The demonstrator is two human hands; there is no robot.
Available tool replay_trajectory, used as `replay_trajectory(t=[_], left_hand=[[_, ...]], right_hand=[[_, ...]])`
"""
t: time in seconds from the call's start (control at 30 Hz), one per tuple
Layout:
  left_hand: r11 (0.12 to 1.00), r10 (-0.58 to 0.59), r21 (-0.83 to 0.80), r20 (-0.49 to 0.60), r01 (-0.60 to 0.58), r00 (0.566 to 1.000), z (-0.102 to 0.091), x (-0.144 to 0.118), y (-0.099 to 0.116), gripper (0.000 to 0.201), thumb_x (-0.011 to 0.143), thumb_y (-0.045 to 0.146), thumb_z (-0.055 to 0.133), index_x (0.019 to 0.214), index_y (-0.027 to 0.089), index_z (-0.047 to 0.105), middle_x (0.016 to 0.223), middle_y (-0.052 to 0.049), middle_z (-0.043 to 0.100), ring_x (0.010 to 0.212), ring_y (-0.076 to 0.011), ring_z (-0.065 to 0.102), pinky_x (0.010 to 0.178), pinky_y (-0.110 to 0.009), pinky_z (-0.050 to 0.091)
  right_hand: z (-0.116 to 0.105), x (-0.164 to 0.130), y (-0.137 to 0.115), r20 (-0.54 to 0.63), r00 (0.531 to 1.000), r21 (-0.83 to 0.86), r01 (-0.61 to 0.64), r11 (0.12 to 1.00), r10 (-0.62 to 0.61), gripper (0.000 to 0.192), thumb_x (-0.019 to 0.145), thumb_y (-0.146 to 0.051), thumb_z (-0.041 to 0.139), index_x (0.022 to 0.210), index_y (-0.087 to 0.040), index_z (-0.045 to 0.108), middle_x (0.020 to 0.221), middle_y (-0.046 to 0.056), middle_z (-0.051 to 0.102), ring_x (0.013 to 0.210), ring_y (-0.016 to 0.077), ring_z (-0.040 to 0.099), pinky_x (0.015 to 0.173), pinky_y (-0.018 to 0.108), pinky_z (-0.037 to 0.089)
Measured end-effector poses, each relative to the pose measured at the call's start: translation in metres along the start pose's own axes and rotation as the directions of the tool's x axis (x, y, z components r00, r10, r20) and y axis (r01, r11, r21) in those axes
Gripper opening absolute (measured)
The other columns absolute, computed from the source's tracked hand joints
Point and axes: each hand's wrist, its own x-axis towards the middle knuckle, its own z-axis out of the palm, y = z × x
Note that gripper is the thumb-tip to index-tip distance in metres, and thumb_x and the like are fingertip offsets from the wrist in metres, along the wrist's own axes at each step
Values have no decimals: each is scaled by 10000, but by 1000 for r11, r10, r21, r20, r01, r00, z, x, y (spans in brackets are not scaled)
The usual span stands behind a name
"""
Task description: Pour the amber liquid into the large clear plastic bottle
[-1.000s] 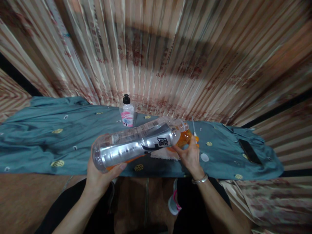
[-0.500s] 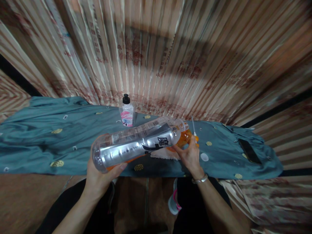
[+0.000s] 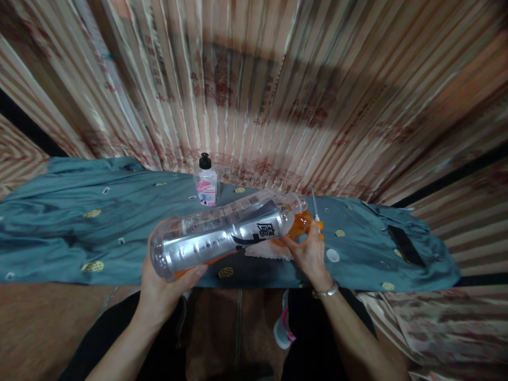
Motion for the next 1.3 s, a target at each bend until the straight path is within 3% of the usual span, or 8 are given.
replay_trajectory(t=[0.43, 0.7, 1.3], left_hand=[[1000, 2, 27, 15, -2, 1000, -1, -1, 4, 1068, 563, 618, 1144, 1496, 289, 743, 1535, -131, 851, 1496, -503, 789, 1377, -656, 612], [999, 25, 32, -4, -25, 1000, -1, 2, -5, 1138, 528, 621, 1147, 1529, 275, 730, 1515, -141, 855, 1462, -508, 803, 1342, -689, 635], [1000, 25, -1, -14, -25, 1000, -1, 3, -6, 1095, 528, 603, 1150, 1499, 284, 759, 1526, -134, 839, 1486, -487, 779, 1372, -645, 607]], right_hand=[[0, 0, -2, 5, 1000, 16, -15, 1000, 14, 1133, 798, -1126, 746, 1449, -202, 687, 1228, 246, 899, 1046, 479, 895, 931, 615, 730], [-1, 1, -1, 20, 999, 16, -26, 1000, 26, 1178, 767, -1138, 756, 1459, -187, 690, 1250, 264, 902, 1055, 486, 898, 919, 609, 735], [1, 0, -2, -1, 1000, 2, -24, 1000, 24, 1156, 787, -1135, 727, 1456, -194, 698, 1231, 247, 908, 1022, 464, 901, 886, 571, 728]])
